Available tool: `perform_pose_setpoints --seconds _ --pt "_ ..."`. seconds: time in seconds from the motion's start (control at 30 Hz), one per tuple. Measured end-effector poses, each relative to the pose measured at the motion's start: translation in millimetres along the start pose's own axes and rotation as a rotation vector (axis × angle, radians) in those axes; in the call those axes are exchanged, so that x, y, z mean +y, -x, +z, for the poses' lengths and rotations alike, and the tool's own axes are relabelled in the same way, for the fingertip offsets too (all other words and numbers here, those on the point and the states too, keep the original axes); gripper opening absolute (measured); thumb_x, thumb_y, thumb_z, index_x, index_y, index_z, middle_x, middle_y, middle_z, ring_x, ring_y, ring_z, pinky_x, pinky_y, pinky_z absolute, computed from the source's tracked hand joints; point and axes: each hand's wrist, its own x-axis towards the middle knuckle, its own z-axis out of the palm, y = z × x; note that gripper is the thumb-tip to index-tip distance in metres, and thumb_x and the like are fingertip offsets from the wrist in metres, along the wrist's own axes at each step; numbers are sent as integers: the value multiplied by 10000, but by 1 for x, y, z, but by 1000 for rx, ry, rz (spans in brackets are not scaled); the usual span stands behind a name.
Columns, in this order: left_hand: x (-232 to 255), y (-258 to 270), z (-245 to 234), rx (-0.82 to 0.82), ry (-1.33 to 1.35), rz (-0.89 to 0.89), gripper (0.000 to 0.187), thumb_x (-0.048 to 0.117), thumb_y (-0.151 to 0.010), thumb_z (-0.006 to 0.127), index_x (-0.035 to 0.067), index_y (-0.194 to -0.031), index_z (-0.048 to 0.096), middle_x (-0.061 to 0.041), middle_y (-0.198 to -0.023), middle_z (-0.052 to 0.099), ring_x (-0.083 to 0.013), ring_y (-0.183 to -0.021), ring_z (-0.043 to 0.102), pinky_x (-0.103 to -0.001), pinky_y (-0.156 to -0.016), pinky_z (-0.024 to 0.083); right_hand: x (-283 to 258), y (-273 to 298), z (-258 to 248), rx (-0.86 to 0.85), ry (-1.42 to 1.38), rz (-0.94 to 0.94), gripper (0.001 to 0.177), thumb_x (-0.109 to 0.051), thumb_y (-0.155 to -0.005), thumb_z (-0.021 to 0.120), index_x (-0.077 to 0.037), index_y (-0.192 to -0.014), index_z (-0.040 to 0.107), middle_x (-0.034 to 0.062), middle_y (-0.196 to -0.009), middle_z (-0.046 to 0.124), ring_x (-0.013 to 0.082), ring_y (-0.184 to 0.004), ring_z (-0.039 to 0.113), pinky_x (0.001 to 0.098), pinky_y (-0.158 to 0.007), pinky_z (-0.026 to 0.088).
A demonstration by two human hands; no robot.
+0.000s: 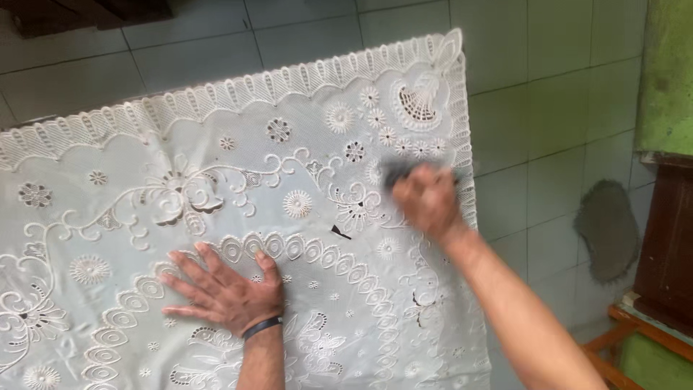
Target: The person wipes a wooden table with a cloth, repeatedly dipping it into a blue bucket of water. After cleaning the table surface, the person places a white lace tablecloth over the table and wipes the cloth as well.
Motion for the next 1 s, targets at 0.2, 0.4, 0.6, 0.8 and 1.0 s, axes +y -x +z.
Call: perform_pose_setpoints --seconds 0.2,0.4,0.6,0.8,1.0 --pt "0 -1 -2 31 2 32 805 585 -1051 435 79 -1659 286 -248 -1732 208 -516 -1588 126 -794 -1197 8 -19 -39 -12 240 -276 590 214 -293 -1136 550 -90 -1084 592 85 -1056 632 289 -1001 584 500 -926 435" --pt "1 0 0 51 4 40 797 580 -1060 444 83 -1661 281 -244 -1734 213 -513 -1593 128 -780 -1211 11 -67 -19 20 58 -103 182 467 -366 -1003 575 8 -1282 558 151 -1211 644 346 -1071 536 542 -943 321" --pt "0 -1 0 5 -38 4 829 593 -1013 437 90 -1653 286 -243 -1714 218 -510 -1566 142 -784 -1188 34 -49 -33 29 262 -419 565 278 -306 -1165 480 -56 -1269 542 201 -1352 483 349 -1283 516 524 -1151 411" --pt "1 -2 3 79 -33 12 794 606 -1047 435 118 -1656 292 -211 -1724 217 -497 -1586 138 -771 -1222 54 -178 -2 31 1 -184 149 450 -417 -1030 522 -212 -1431 512 227 -1650 215 446 -1563 119 566 -1280 82" --pt "2 0 3 75 -24 8 819 626 -1035 458 124 -1661 292 -207 -1725 222 -497 -1582 151 -771 -1222 51 -141 -50 58 -175 -446 -23 785 -394 -936 728 25 -1520 410 266 -1628 300 415 -1527 267 550 -1251 209"
